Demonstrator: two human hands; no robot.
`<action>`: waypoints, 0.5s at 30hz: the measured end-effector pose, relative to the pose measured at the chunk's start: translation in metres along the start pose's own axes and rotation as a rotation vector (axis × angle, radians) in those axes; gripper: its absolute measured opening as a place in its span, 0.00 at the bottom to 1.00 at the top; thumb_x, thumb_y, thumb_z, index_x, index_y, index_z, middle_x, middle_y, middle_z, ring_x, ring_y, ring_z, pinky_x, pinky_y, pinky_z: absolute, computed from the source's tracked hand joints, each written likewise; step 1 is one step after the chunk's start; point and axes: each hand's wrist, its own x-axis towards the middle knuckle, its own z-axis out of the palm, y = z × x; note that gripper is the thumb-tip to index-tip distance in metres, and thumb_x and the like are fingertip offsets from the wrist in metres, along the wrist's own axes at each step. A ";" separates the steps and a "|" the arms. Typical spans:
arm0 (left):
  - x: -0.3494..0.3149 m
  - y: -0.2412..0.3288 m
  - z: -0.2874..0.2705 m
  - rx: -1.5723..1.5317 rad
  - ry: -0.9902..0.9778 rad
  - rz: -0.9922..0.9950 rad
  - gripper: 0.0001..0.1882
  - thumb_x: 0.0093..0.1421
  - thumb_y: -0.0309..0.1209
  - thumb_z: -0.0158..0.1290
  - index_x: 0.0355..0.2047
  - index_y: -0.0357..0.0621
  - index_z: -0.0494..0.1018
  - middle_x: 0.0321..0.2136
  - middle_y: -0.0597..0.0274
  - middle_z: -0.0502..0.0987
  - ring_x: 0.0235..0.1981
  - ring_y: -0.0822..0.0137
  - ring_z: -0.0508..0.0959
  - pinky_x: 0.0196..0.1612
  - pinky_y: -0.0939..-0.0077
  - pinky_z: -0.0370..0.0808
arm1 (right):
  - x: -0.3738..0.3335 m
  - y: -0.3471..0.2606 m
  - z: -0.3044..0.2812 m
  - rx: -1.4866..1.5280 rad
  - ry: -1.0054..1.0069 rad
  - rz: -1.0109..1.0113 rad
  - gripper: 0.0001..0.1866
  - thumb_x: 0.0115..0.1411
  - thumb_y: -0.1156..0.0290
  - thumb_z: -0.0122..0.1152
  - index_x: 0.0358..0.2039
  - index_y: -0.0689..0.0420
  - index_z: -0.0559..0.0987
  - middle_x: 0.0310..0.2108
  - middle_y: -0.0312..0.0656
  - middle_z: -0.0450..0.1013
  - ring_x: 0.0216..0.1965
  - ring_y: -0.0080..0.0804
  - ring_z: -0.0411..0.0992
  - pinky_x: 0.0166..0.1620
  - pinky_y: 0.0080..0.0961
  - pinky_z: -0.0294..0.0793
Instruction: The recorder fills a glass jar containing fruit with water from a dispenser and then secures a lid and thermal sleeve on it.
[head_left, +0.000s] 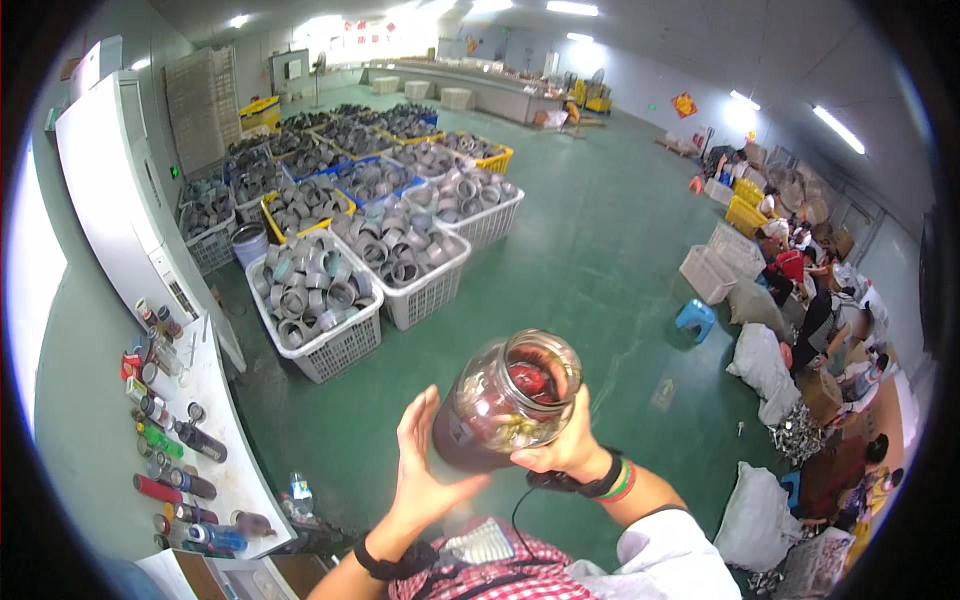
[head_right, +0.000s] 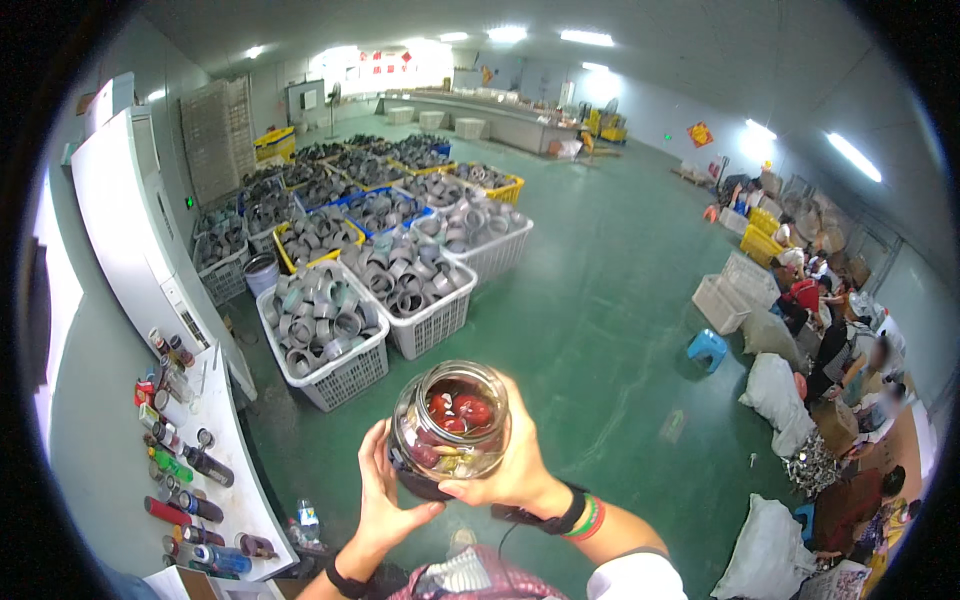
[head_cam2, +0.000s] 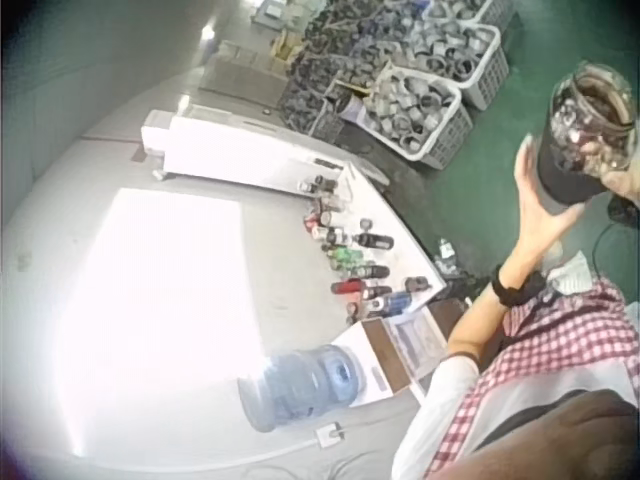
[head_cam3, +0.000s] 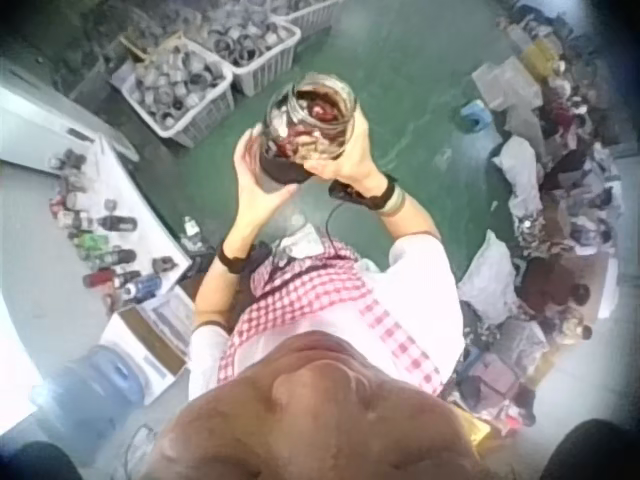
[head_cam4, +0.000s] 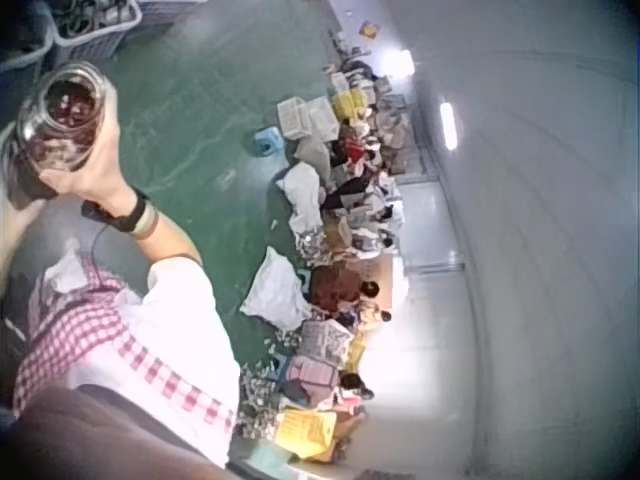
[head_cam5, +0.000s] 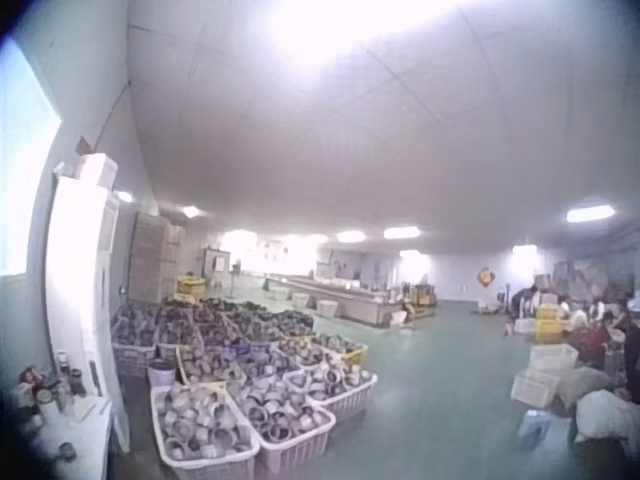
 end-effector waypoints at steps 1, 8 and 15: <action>0.013 0.002 -0.002 0.117 -0.032 0.094 0.62 0.33 0.31 0.73 0.65 0.45 0.45 0.64 0.44 0.51 0.65 0.49 0.55 0.65 0.55 0.54 | 0.004 0.001 -0.011 -0.108 -0.029 -0.033 0.58 0.32 0.65 0.81 0.61 0.67 0.55 0.56 0.50 0.64 0.58 0.36 0.64 0.62 0.33 0.63; 0.093 0.012 0.003 0.309 -0.101 0.364 0.54 0.35 0.34 0.72 0.62 0.47 0.53 0.60 0.45 0.60 0.63 0.41 0.58 0.62 0.42 0.53 | 0.057 0.011 -0.048 -0.401 -0.190 -0.416 0.60 0.29 0.60 0.84 0.60 0.65 0.57 0.55 0.59 0.64 0.54 0.45 0.69 0.55 0.36 0.70; 0.127 0.000 -0.001 0.306 -0.247 0.480 0.53 0.36 0.34 0.71 0.62 0.52 0.55 0.59 0.49 0.63 0.64 0.40 0.57 0.62 0.35 0.45 | 0.082 0.010 -0.057 -0.451 -0.197 -0.506 0.57 0.31 0.58 0.84 0.58 0.66 0.59 0.51 0.64 0.66 0.52 0.53 0.69 0.51 0.40 0.73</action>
